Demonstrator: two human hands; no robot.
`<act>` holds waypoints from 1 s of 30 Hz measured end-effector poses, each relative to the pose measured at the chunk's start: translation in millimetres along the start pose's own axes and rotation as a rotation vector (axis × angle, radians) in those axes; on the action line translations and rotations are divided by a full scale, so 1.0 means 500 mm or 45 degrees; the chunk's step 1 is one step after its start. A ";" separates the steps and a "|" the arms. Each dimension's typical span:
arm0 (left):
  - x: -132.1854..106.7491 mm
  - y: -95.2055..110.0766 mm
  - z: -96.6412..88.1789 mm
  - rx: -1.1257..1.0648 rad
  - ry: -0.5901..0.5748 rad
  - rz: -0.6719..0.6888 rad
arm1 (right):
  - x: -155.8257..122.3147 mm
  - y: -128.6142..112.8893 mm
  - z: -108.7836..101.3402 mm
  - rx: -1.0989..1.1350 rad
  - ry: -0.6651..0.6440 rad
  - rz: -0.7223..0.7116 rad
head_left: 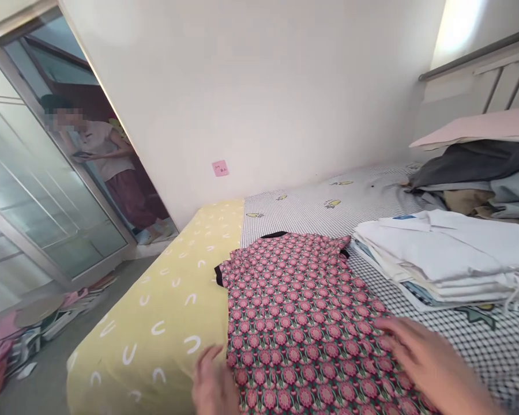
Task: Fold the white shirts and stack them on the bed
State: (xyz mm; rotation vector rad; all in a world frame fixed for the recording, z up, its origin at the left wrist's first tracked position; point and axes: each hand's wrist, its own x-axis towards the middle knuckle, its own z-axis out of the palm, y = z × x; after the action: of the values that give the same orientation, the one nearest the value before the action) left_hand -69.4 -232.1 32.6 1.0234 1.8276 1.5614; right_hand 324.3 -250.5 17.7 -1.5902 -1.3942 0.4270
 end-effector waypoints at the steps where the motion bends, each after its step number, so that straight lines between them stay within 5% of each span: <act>1: 0.011 0.015 0.050 0.218 -0.067 0.339 | 0.028 -0.050 0.047 -0.132 -0.086 -0.191; 2: 0.020 0.026 0.101 0.452 -0.167 0.629 | 0.051 -0.097 0.097 -0.239 -0.154 -0.314; 4: 0.033 0.031 0.191 0.809 -0.362 0.925 | 0.085 -0.165 0.196 -0.406 -0.257 -0.418; 8: 0.057 -0.031 0.272 1.253 -0.512 0.914 | 0.142 -0.148 0.306 -0.535 -0.575 -0.438; 12: 0.083 -0.099 0.271 1.317 -0.437 0.946 | 0.216 -0.043 0.278 -0.679 -0.569 -0.321; 17: 0.080 -0.113 0.272 1.304 -0.382 0.971 | 0.315 0.017 0.243 -0.887 -0.366 0.013; 25: 0.069 -0.101 0.274 1.272 -0.382 0.925 | 0.377 0.039 0.258 -0.956 -0.294 0.173; 28: 0.059 -0.091 0.270 1.235 -0.447 0.847 | 0.375 0.009 0.259 -0.977 -0.234 0.254; 30: 0.051 -0.083 0.269 1.183 -0.440 0.819 | 0.361 -0.027 0.268 -1.014 -0.086 0.145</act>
State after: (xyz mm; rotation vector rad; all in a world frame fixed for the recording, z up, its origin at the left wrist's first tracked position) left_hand 13.0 -135.1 -32.6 2.3046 2.0792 0.6367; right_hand 266.5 -33.0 18.8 -2.3109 -1.6358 -0.0364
